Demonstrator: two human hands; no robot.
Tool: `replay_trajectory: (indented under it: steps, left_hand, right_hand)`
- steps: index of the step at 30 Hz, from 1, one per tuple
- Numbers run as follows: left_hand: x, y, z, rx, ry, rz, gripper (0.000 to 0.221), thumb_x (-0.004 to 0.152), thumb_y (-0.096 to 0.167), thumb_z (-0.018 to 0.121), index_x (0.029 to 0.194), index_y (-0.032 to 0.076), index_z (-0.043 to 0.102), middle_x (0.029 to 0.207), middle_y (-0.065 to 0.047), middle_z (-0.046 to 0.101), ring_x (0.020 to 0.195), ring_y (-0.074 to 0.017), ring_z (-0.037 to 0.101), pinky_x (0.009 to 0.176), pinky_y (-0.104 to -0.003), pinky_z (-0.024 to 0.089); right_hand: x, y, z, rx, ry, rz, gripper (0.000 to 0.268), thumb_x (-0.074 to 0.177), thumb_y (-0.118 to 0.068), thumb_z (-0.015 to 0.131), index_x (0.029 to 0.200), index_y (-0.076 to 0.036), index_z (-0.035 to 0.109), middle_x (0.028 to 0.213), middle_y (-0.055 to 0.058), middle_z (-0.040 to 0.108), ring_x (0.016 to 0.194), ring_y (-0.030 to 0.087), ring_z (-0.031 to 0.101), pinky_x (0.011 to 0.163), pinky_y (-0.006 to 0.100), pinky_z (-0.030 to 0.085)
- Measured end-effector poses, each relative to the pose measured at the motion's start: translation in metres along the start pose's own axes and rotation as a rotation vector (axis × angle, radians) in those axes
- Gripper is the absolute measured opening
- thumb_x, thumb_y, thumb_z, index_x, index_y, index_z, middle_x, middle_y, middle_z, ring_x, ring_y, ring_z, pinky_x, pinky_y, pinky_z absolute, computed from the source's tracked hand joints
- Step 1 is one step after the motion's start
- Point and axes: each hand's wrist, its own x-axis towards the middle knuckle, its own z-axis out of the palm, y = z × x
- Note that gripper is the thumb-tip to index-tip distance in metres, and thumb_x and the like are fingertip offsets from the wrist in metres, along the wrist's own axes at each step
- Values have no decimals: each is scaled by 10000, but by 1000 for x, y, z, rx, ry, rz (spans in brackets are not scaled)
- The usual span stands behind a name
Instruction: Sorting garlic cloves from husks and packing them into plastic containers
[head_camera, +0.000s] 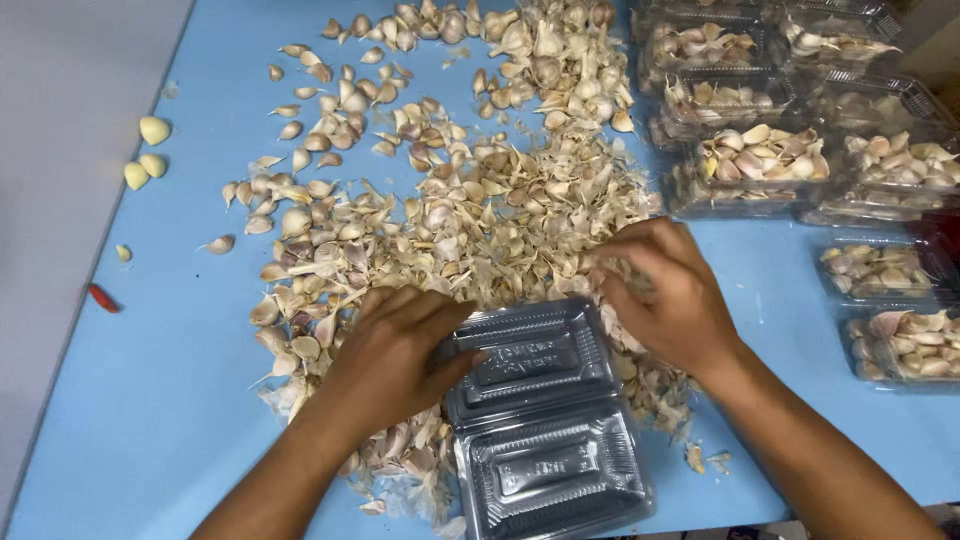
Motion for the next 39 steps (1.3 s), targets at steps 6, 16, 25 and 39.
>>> replay_trajectory:
  steps: [6, 16, 25, 39]
  left_hand:
    - [2, 1, -9, -69, 0, -107, 412, 816, 189, 785, 1206, 63, 739, 999, -135, 762, 877, -363, 726, 761, -480, 549]
    - [4, 6, -3, -259, -12, -304, 490, 751, 85, 803, 1236, 122, 745, 988, -109, 797, 699, -316, 765, 582, -420, 588]
    - [7, -5, 27, -249, 130, -319, 374, 762, 152, 797, 1135, 136, 784, 1045, -90, 803, 855, -355, 762, 716, -447, 596]
    - [6, -6, 14, -318, 120, -121, 436, 862, -20, 710, 1295, 10, 674, 1214, -112, 702, 791, -159, 685, 580, -262, 556]
  right_hand:
    - [49, -20, 10, -10, -480, -106, 88, 875, -39, 664, 867, -58, 749, 851, 106, 709, 902, 346, 700, 801, 449, 567]
    - [75, -14, 39, -175, -767, 38, 102, 849, -117, 682, 925, -64, 725, 912, 148, 688, 957, 402, 695, 769, 481, 591]
    - [71, -21, 12, -72, -518, 19, 137, 868, -115, 689, 985, -115, 761, 814, 114, 713, 789, 306, 722, 720, 397, 595]
    - [-26, -34, -35, 347, -87, -202, 275, 886, -43, 725, 1158, -83, 710, 1038, 88, 708, 830, 183, 701, 726, 305, 589]
